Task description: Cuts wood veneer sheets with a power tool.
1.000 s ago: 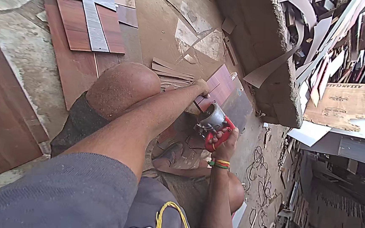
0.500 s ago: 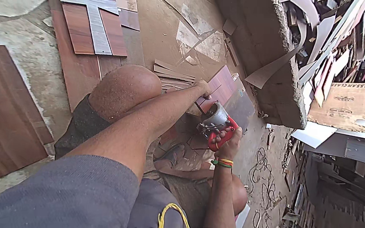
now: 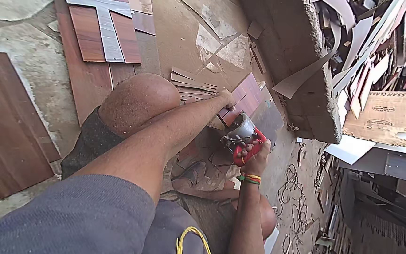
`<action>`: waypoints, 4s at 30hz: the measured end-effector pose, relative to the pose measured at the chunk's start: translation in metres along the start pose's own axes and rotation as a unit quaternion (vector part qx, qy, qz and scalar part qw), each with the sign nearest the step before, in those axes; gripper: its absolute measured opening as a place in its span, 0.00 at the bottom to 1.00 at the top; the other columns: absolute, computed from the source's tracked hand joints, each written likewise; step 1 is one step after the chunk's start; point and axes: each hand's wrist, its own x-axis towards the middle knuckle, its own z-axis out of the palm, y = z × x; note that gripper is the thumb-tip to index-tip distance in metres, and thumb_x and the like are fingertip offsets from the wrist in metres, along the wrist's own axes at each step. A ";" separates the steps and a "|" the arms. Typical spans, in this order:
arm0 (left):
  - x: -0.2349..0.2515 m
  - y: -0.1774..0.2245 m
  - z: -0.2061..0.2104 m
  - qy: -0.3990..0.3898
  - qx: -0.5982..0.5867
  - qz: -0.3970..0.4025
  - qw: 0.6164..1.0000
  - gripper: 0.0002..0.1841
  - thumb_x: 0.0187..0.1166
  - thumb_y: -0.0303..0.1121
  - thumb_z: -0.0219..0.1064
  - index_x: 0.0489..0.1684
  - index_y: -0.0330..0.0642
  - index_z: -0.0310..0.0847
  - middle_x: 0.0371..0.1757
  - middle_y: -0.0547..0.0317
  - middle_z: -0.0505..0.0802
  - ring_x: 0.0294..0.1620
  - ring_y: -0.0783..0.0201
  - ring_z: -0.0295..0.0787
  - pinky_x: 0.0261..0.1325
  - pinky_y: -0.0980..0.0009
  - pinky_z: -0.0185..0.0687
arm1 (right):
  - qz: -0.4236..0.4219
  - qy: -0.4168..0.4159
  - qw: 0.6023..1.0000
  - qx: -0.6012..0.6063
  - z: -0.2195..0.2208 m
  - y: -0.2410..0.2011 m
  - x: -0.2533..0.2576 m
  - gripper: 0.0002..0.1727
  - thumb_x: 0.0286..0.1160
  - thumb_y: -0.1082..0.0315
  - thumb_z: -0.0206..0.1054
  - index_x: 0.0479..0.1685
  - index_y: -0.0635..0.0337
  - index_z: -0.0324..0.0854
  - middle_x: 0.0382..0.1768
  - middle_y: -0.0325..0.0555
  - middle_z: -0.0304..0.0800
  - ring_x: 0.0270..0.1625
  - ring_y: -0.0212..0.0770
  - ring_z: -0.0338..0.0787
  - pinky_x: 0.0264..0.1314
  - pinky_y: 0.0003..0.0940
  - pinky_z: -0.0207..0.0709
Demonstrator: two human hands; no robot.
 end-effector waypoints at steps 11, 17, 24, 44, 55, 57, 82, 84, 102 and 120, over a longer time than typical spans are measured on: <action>0.000 0.002 0.000 0.002 -0.015 -0.020 1.000 0.31 0.69 0.41 0.81 0.62 0.24 0.79 0.62 0.32 0.87 0.63 0.42 0.87 0.63 0.45 0.83 | -0.011 -0.001 1.000 0.001 0.003 -0.004 0.004 0.35 0.96 0.41 0.31 0.33 0.58 0.73 0.08 0.36 0.73 0.07 0.35 0.76 0.08 0.34 0.77; 0.001 0.000 0.000 0.000 -0.022 -0.014 1.000 0.30 0.69 0.40 0.81 0.61 0.24 0.79 0.62 0.32 0.87 0.64 0.41 0.87 0.65 0.43 0.82 | -0.011 0.005 1.000 -0.003 0.005 -0.006 0.007 0.35 0.96 0.41 0.32 0.34 0.58 0.73 0.09 0.36 0.72 0.07 0.35 0.76 0.08 0.35 0.78; 0.000 0.002 -0.001 -0.006 -0.010 -0.016 1.000 0.31 0.70 0.41 0.81 0.63 0.24 0.78 0.63 0.32 0.87 0.65 0.42 0.87 0.65 0.44 0.82 | -0.011 0.010 1.000 -0.003 0.006 -0.008 0.011 0.34 0.96 0.41 0.33 0.32 0.58 0.73 0.09 0.36 0.72 0.07 0.35 0.76 0.08 0.35 0.77; 0.002 0.002 0.000 -0.002 0.006 -0.010 1.000 0.33 0.68 0.43 0.83 0.63 0.24 0.78 0.62 0.32 0.87 0.65 0.42 0.87 0.65 0.44 0.82 | -0.013 0.002 1.000 0.008 0.008 -0.011 0.026 0.34 0.95 0.40 0.34 0.31 0.56 0.72 0.09 0.36 0.72 0.07 0.35 0.75 0.09 0.36 0.77; 0.001 0.001 -0.002 -0.008 0.003 -0.005 1.000 0.34 0.69 0.44 0.82 0.63 0.23 0.79 0.63 0.31 0.87 0.66 0.41 0.87 0.66 0.43 0.82 | -0.014 0.010 1.000 0.007 0.013 -0.016 0.030 0.34 0.96 0.41 0.34 0.32 0.57 0.73 0.08 0.36 0.72 0.07 0.35 0.75 0.08 0.35 0.76; 0.002 0.001 -0.001 -0.008 0.003 -0.007 1.000 0.33 0.70 0.44 0.81 0.64 0.24 0.78 0.63 0.32 0.87 0.66 0.42 0.87 0.66 0.44 0.82 | -0.012 0.013 1.000 0.007 0.014 -0.018 0.030 0.34 0.96 0.41 0.34 0.32 0.57 0.73 0.08 0.36 0.72 0.07 0.35 0.76 0.07 0.34 0.76; 0.008 0.001 0.000 -0.014 0.010 -0.014 1.000 0.36 0.70 0.46 0.82 0.68 0.24 0.77 0.67 0.31 0.85 0.69 0.41 0.85 0.69 0.43 0.81 | -0.012 0.021 1.000 0.006 0.017 -0.023 0.048 0.33 0.96 0.41 0.35 0.33 0.57 0.73 0.09 0.37 0.72 0.07 0.35 0.75 0.08 0.35 0.75; 0.009 0.001 0.000 -0.016 0.012 -0.014 1.000 0.36 0.70 0.46 0.81 0.68 0.24 0.77 0.67 0.31 0.85 0.70 0.41 0.85 0.69 0.43 0.81 | -0.014 0.018 1.000 0.003 0.016 -0.023 0.049 0.33 0.96 0.41 0.35 0.33 0.57 0.73 0.09 0.37 0.72 0.07 0.35 0.75 0.09 0.35 0.76; 0.010 -0.002 0.002 -0.008 -0.007 -0.016 1.000 0.37 0.70 0.45 0.82 0.72 0.26 0.75 0.68 0.32 0.86 0.69 0.41 0.85 0.69 0.44 0.81 | -0.021 0.042 0.999 -0.007 0.022 -0.030 0.058 0.33 0.96 0.42 0.38 0.31 0.58 0.74 0.10 0.38 0.73 0.08 0.36 0.75 0.10 0.36 0.76; 0.013 -0.003 0.003 -0.009 -0.009 -0.012 1.000 0.36 0.70 0.46 0.82 0.68 0.25 0.77 0.66 0.33 0.87 0.69 0.42 0.85 0.70 0.45 0.81 | -0.013 0.049 0.999 -0.012 0.025 -0.037 0.068 0.32 0.96 0.42 0.39 0.35 0.60 0.75 0.12 0.40 0.74 0.09 0.37 0.76 0.11 0.36 0.76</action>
